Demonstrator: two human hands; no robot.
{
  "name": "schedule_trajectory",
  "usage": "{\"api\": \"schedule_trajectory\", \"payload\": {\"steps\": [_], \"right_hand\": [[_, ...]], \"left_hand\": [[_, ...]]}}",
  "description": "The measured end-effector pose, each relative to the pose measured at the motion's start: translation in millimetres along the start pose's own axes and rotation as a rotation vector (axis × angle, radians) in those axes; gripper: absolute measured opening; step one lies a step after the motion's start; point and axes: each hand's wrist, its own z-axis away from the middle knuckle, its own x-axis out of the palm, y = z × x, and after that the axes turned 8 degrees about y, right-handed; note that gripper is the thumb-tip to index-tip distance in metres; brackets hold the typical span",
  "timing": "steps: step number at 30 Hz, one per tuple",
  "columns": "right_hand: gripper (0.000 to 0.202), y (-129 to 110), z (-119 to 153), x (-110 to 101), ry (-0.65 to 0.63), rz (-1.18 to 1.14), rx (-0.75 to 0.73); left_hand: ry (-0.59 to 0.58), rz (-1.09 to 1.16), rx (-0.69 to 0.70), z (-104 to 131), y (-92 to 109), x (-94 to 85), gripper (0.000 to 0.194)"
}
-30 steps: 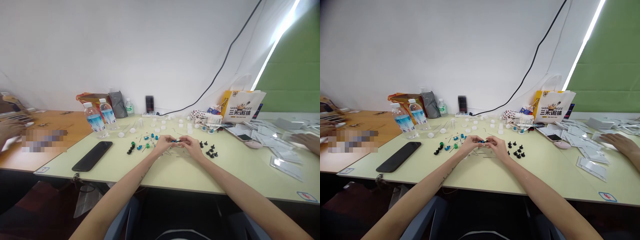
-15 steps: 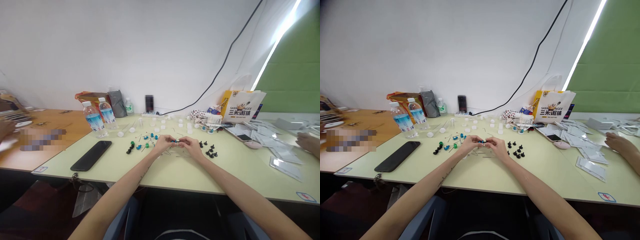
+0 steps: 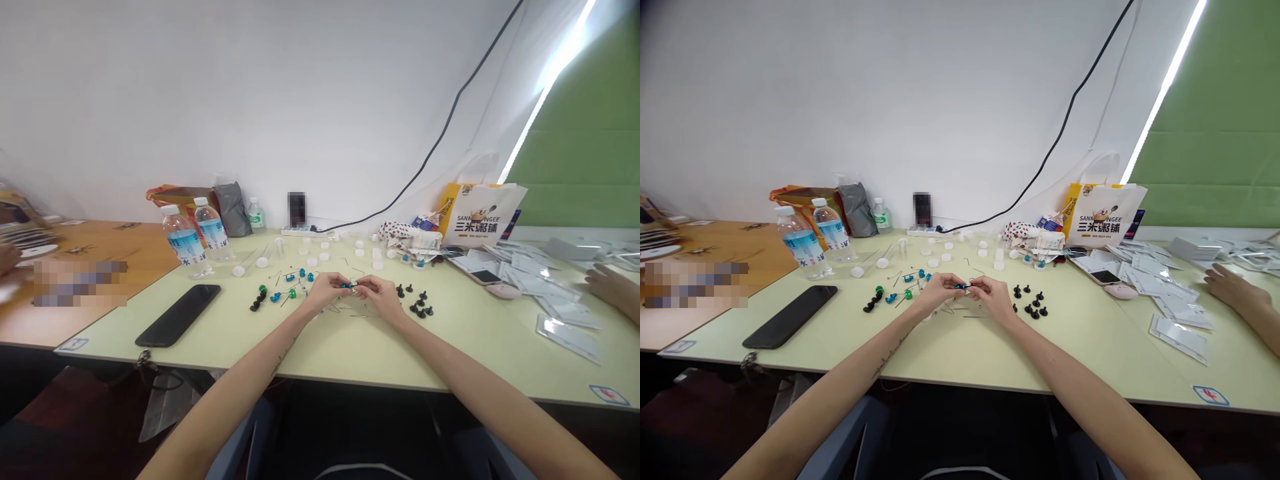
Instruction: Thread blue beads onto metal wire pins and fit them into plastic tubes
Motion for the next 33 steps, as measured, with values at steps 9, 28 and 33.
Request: {"api": "schedule_trajectory", "payload": {"steps": [9,28,33], "right_hand": [[0.019,-5.7,0.0,-1.0,0.000,0.039,-0.016],[0.023,-2.8,-0.5,-2.1,-0.025,-0.044,0.034],[0.021,-5.8,0.7,-1.4,-0.028,-0.055,0.031]], "left_hand": [[0.002,0.002,-0.037,-2.3,-0.2,0.5,0.026],[0.024,-0.007,0.033,-2.0,-2.2,2.0,0.023],[0.019,-0.037,0.054,-2.6,-1.5,1.6,0.023]]}}
